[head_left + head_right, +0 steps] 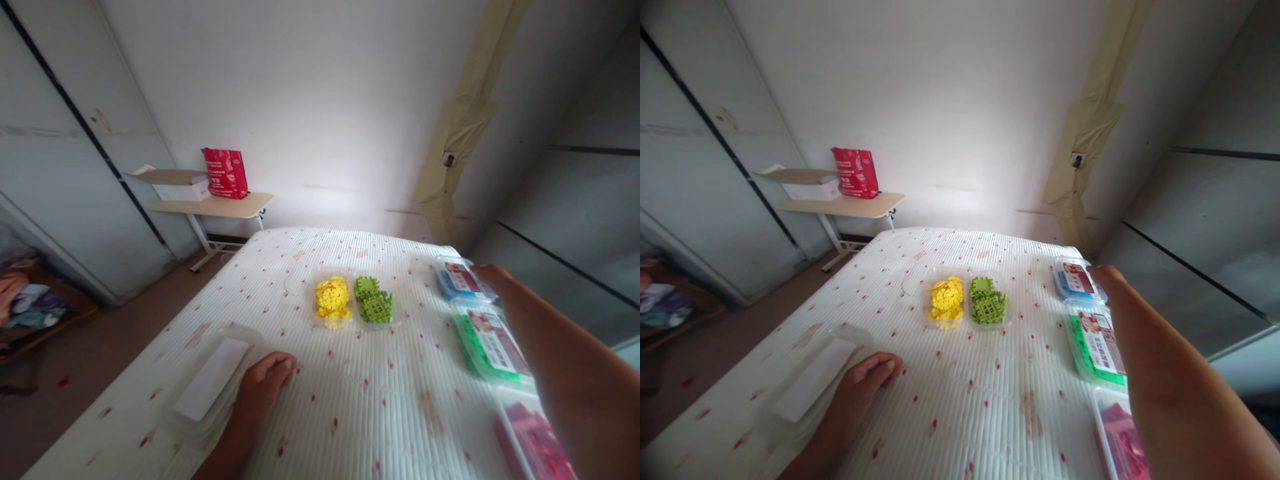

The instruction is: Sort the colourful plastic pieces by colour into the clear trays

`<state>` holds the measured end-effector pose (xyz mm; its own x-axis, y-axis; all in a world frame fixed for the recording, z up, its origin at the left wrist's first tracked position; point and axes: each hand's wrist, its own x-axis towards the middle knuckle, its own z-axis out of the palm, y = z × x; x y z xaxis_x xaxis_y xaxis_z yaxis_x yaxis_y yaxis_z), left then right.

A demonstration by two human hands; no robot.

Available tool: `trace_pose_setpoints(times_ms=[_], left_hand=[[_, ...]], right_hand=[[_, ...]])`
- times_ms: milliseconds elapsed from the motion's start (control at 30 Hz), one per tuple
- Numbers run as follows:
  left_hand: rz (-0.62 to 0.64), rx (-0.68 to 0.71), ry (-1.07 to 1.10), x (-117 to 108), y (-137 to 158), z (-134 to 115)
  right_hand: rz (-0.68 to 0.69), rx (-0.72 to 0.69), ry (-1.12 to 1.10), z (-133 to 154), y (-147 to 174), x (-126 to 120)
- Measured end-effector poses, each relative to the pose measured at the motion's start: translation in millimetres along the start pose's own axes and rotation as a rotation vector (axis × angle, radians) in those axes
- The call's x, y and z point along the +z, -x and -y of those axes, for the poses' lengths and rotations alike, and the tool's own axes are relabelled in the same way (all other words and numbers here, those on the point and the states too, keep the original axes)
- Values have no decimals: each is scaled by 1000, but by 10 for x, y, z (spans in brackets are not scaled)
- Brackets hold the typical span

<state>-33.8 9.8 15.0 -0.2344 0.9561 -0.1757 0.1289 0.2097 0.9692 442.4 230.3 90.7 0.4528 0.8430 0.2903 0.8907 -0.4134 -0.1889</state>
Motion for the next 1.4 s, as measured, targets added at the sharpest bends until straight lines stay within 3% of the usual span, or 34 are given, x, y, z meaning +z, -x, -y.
trace_pose_setpoints(times_ms=[100,167,267,367,467,567,633,667,733,800,900,1000,1133,1400], left_hand=[[6,33,-14,8,-8,34],[11,49,-23,15,-16,61],[32,61,-1,27,-43,114],[37,89,-9,45,-71,162],[2,169,-93,71,-42,154],[-29,336,-191,64,61,67],[-20,480,-283,-2,144,-17],[-20,545,-346,-62,184,-61],[-60,630,-508,-240,254,-137],[-153,624,-699,-473,304,-179],[-235,443,-975,-814,338,-140],[-252,249,-1139,-1014,340,6],[-226,138,-1197,-1050,336,197],[-218,145,-1208,-1025,323,199]], right_hand=[[87,36,-28,77,8,-158],[76,19,-59,216,19,-316],[68,-75,-134,601,79,-573],[136,-269,-251,1150,296,-785],[258,-465,-385,1737,773,-904],[455,-637,-555,2215,1469,-882],[535,-703,-388,2408,1949,-779],[503,-725,-271,2461,2165,-706],[405,-733,-32,2490,2513,-541],[334,-732,115,2448,2738,-385],[252,-750,159,2340,2899,-236],[224,-785,120,2255,2982,-213],[278,-828,105,2175,3162,-311],[452,-922,75,1901,3716,-728]])
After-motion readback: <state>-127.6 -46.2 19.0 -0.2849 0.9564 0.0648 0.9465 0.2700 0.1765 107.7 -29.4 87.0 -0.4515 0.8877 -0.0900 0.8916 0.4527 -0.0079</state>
